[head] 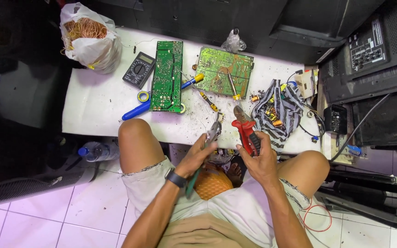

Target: Repairing and modifying electronic circuit boards using hand tools like pliers and screwdrivers while working on the floor.

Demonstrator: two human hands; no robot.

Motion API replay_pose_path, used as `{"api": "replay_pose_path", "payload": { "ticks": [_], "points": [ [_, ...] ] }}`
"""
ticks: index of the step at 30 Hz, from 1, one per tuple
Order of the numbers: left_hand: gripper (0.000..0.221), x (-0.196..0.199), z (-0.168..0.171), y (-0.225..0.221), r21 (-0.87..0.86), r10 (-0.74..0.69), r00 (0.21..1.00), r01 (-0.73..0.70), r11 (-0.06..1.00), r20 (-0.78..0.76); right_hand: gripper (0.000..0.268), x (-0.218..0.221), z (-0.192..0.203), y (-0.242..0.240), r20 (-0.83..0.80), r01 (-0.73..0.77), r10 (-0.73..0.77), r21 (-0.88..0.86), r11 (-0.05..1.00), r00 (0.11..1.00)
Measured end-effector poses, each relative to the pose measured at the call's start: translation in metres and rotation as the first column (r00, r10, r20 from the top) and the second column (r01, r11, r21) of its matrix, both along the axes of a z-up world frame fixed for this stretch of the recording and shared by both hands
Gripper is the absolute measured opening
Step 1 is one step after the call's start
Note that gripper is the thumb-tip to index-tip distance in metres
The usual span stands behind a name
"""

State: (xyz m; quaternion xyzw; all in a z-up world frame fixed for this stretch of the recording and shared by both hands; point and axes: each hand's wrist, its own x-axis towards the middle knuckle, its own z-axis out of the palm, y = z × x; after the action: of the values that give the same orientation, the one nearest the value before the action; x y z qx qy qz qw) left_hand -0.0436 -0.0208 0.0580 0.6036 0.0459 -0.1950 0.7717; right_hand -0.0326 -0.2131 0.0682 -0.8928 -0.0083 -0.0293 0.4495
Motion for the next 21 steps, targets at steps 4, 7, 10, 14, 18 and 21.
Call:
{"api": "replay_pose_path", "payload": {
  "ticks": [4,7,10,14,18,21],
  "points": [
    [0.015,0.001,-0.002,-0.002,0.398,0.039,0.997,-0.061,0.915,0.063,0.041,-0.010,0.016,-0.002,0.029,-0.064,0.066,-0.090,0.994,0.997],
    [0.034,0.006,-0.019,0.001,0.431,0.035,0.999,-0.049,0.901,0.041,0.042,-0.013,0.020,-0.007,0.071,-0.146,0.158,-0.153,0.977,0.985],
    [0.038,0.004,-0.002,-0.001,0.496,0.052,0.999,-0.052,0.867,0.014,0.042,-0.010,0.010,-0.018,0.149,-0.222,0.267,-0.264,0.939,0.952],
    [0.025,0.003,-0.037,-0.008,0.508,0.068,0.997,-0.079,0.857,0.039,0.038,-0.008,0.038,-0.014,0.292,-0.239,0.315,-0.269,0.933,0.903],
    [0.024,0.001,-0.050,-0.008,0.510,0.085,0.994,-0.105,0.854,0.062,0.034,-0.002,0.039,-0.014,0.615,-0.115,0.102,-0.019,0.993,0.782],
    [0.025,0.001,-0.036,-0.007,0.508,0.098,0.994,-0.110,0.854,0.051,0.031,0.011,0.011,-0.010,0.687,-0.110,0.081,-0.001,0.994,0.722]
  ]
}}
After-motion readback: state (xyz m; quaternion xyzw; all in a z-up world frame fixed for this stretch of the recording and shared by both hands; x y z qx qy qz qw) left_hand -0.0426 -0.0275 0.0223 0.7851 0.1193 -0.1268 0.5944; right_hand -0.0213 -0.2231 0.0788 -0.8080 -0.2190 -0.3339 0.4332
